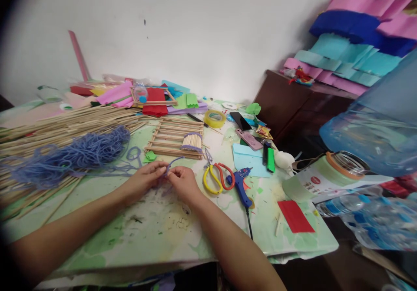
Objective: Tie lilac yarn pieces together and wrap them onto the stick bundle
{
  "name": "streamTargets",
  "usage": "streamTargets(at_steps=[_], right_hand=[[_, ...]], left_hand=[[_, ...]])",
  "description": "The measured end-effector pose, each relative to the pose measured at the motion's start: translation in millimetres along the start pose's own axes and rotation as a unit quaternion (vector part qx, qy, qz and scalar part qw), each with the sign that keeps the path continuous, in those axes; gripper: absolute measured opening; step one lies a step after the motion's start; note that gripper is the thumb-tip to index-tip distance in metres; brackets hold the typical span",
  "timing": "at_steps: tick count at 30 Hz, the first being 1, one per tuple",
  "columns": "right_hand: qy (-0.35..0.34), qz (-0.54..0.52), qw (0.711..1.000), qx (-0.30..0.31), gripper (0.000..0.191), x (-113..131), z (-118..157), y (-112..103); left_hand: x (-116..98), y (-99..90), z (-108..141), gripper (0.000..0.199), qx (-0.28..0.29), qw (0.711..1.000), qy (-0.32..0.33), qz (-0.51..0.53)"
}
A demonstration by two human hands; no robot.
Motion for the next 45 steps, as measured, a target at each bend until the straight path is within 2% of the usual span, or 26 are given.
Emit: streamTargets(at_steps=[2, 4, 9, 12, 14, 17, 19, 22, 24, 26, 28, 32, 34, 36, 38, 40, 43, 45], right_hand=[[-0.016, 0.033, 0.999, 0.007, 0.016, 0.2, 0.0, 0.4], [-0.024, 0.058, 0.998, 0.008, 0.016, -0.6, -0.7, -1.1], [-0.036, 0.119, 0.992, 0.007, 0.017, -2.2, -2.7, -6.4], [-0.047, 0.176, 0.983, 0.014, 0.018, 0.9, -1.4, -6.5], [-0.067, 0.242, 0.968, 0.025, 0.02, 5.5, 1.2, -4.7], [-0.096, 0.376, 0.921, 0.036, 0.02, 13.2, 7.1, -0.9], [-0.108, 0.457, 0.883, 0.02, 0.019, 18.0, 11.2, -0.1], [-0.128, 0.523, 0.843, -0.026, 0.02, 24.9, 16.4, -0.8], [-0.142, 0.532, 0.834, -0.035, 0.023, 26.3, 18.1, 0.5], [-0.157, 0.534, 0.831, -0.012, 0.022, 23.3, 18.0, 5.2], [-0.17, 0.546, 0.82, 0.026, 0.019, 17.0, 16.8, 12.1], [-0.184, 0.573, 0.796, 0.065, 0.024, 7.9, 16.2, 20.3], [-0.189, 0.557, 0.807, 0.051, 0.026, 10.6, 18.0, 18.5], [-0.198, 0.513, 0.835, 0.002, 0.025, 17.5, 20.2, 12.5], [-0.204, 0.452, 0.866, -0.062, 0.02, 23.3, 20.9, 4.6], [-0.193, 0.384, 0.898, -0.096, 0.012, 22.6, 17.9, -1.0], [-0.113, 0.233, 0.965, -0.048, 0.008, 7.6, 7.0, -1.3], [-0.049, 0.131, 0.99, 0.003, 0.006, -4.1, 1.2, 2.0]], left_hand=[[3.5, 4.3, 0.2, 0.035, 0.028, 0.998, -0.039, 0.046], [4.4, 5.0, 1.2, 0.033, 0.041, 0.996, -0.066, 0.04], [4.1, -7.1, 0.1, 0.031, -0.001, 0.994, -0.097, -0.054], [-4.5, -11.6, -1.6, 0.023, -0.006, 0.989, -0.026, -0.147], [-13.8, -11.0, -0.8, 0.019, 0.0, 0.967, 0.046, -0.252], [-22.9, -8.4, 2.4, 0.02, -0.005, 0.92, 0.103, -0.379], [-24.5, -8.4, 3.9, 0.02, -0.023, 0.908, 0.105, -0.404], [-21.8, -10.8, 3.6, 0.02, -0.053, 0.928, 0.087, -0.358], [-17.8, -13.0, 2.2, 0.02, -0.07, 0.956, 0.069, -0.276], [-12.5, -14.5, 0.8, 0.02, -0.082, 0.981, 0.048, -0.168], [-6.5, -13.3, 0.1, 0.021, -0.083, 0.995, 0.018, -0.061], [1.8, -4.3, 1.6, 0.022, -0.054, 0.99, -0.047, 0.119], [3.7, -1.1, 2.4, 0.023, -0.047, 0.98, -0.067, 0.18], [5.3, -1.0, 2.1, 0.024, -0.051, 0.977, -0.072, 0.195], [6.4, -2.6, 0.7, 0.024, -0.052, 0.984, -0.06, 0.162], [6.1, -4.0, -0.6, 0.024, -0.046, 0.994, -0.041, 0.09], [-1.0, -3.2, -0.1, 0.022, -0.024, 0.999, 0.008, -0.047], [-8.9, -1.7, 1.7, 0.02, -0.013, 0.989, 0.042, -0.144]])
Point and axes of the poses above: each hand's wrist, its own z-axis away from the middle knuckle, its own y-axis out of the palm, x = y × z, the point moved 4 cm from there along -z, towards the middle knuckle, and after that the axes turned 6 degrees about x, right-handed, at the moved point
